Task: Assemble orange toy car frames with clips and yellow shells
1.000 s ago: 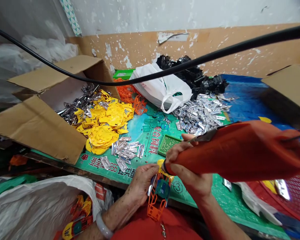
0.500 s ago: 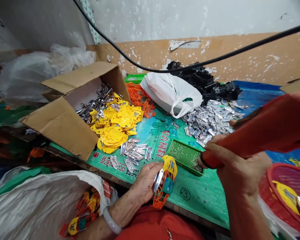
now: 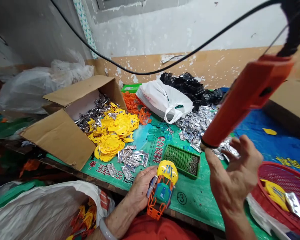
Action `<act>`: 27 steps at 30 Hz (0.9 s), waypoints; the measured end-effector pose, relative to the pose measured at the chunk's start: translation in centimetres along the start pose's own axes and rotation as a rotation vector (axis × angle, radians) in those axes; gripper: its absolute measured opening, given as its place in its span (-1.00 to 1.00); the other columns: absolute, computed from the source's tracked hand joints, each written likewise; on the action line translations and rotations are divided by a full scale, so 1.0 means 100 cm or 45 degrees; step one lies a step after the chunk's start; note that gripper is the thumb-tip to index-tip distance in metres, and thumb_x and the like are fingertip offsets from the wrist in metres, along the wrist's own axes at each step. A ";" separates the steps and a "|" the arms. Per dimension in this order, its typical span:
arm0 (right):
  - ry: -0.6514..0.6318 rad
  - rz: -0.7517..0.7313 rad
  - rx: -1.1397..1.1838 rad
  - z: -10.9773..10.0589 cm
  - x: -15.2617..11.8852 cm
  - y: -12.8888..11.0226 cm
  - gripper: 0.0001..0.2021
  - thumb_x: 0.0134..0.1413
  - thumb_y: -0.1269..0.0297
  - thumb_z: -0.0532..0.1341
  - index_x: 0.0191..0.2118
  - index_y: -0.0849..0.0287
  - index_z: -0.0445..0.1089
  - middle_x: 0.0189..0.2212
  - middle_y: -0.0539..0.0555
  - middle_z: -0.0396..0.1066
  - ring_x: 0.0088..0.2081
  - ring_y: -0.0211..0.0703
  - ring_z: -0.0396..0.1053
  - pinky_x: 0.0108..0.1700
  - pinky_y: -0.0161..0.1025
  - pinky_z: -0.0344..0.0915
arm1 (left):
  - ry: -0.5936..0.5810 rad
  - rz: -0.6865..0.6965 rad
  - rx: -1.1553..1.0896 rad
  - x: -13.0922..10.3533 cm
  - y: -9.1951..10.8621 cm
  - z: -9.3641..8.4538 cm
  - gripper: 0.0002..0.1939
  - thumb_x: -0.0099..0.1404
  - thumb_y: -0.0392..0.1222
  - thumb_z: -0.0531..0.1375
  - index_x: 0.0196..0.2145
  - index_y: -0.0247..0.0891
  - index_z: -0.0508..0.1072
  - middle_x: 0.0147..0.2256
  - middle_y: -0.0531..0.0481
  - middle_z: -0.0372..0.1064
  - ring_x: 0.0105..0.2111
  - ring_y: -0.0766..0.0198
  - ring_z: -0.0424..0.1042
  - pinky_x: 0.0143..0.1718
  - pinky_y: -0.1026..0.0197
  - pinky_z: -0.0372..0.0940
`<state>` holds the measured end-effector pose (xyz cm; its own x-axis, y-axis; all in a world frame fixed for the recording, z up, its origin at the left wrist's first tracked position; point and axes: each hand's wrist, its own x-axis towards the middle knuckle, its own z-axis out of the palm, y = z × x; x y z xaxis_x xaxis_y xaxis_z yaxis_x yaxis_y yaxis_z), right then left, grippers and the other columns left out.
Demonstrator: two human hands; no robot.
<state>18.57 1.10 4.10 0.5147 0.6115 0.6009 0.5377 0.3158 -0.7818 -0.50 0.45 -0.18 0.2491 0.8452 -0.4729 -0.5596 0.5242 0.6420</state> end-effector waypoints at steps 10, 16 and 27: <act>-1.043 0.940 0.587 -0.010 -0.042 0.003 -0.57 -0.05 0.07 0.30 -0.08 0.21 0.42 -0.34 0.09 0.45 -0.42 -0.23 0.33 -0.46 -0.31 0.26 | -0.149 0.036 0.078 -0.014 -0.005 -0.003 -0.73 0.02 -0.12 0.39 -0.39 -0.38 0.52 -0.52 -0.04 0.48 -0.57 0.35 0.40 -0.51 0.34 0.28; -0.972 1.026 0.928 -0.017 -0.057 -0.002 -0.64 -0.22 0.15 0.41 -0.26 0.23 0.47 -0.55 -0.04 0.34 -0.62 -0.38 0.18 -0.64 -0.39 0.12 | -0.210 0.069 0.132 -0.039 -0.008 0.000 -0.70 0.04 -0.06 0.38 -0.39 -0.38 0.52 -0.48 -0.09 0.50 -0.55 0.33 0.41 -0.49 0.32 0.31; -1.069 0.917 0.950 -0.047 -0.074 -0.018 -0.69 -0.29 0.23 0.44 -0.33 0.20 0.49 -0.45 0.04 0.50 -0.47 -0.23 0.38 -0.49 -0.34 0.30 | -0.227 0.118 0.395 -0.082 -0.013 0.001 -0.57 -0.07 -0.29 0.37 -0.18 -0.31 0.49 -0.31 -0.09 0.52 -0.42 0.24 0.48 -0.37 0.26 0.34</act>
<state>16.95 -7.43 1.79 -0.1819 0.9818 -0.0552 -0.3094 -0.1104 -0.9445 -1.76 -7.20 2.92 0.3575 0.8813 -0.3091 -0.3269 0.4281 0.8425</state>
